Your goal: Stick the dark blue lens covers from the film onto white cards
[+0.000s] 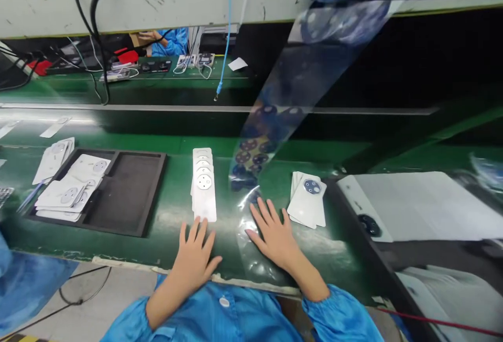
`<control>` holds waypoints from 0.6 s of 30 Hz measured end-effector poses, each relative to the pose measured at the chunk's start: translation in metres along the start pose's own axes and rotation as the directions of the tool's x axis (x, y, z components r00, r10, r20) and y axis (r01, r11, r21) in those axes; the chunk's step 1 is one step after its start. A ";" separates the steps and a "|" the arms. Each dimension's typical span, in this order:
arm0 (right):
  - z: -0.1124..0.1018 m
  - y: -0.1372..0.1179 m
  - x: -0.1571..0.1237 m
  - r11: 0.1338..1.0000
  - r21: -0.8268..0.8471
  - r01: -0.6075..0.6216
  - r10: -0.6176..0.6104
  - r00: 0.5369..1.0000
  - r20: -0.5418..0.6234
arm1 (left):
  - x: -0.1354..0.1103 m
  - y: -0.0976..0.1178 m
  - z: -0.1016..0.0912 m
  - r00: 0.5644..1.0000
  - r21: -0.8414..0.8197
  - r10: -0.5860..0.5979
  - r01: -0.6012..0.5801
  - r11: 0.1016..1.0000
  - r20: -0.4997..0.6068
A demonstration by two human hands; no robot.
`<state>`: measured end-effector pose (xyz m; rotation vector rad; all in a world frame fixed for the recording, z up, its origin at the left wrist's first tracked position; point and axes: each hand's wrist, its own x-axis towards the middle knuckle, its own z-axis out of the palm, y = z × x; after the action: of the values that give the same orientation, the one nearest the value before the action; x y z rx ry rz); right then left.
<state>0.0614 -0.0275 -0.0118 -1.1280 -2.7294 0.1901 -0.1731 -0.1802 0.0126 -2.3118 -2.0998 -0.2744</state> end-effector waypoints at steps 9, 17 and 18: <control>-0.005 0.010 0.058 0.992 0.128 0.007 0.001 0.998 -0.063 | 0.024 0.010 -0.006 0.984 -0.120 0.132 -0.146 0.982 -0.121; 0.009 0.048 0.087 0.938 0.339 0.078 -0.043 0.993 -0.110 | 0.087 0.017 0.019 0.980 -0.082 0.170 -0.162 0.983 0.101; 0.010 0.049 0.084 0.935 0.348 0.061 -0.018 0.992 -0.125 | 0.088 0.016 0.021 0.979 -0.106 0.178 -0.168 0.980 0.101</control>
<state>0.0345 0.0659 -0.0207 -0.9488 -2.4771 0.5615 -0.1472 -0.0919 0.0054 -2.6040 -1.9538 -0.2565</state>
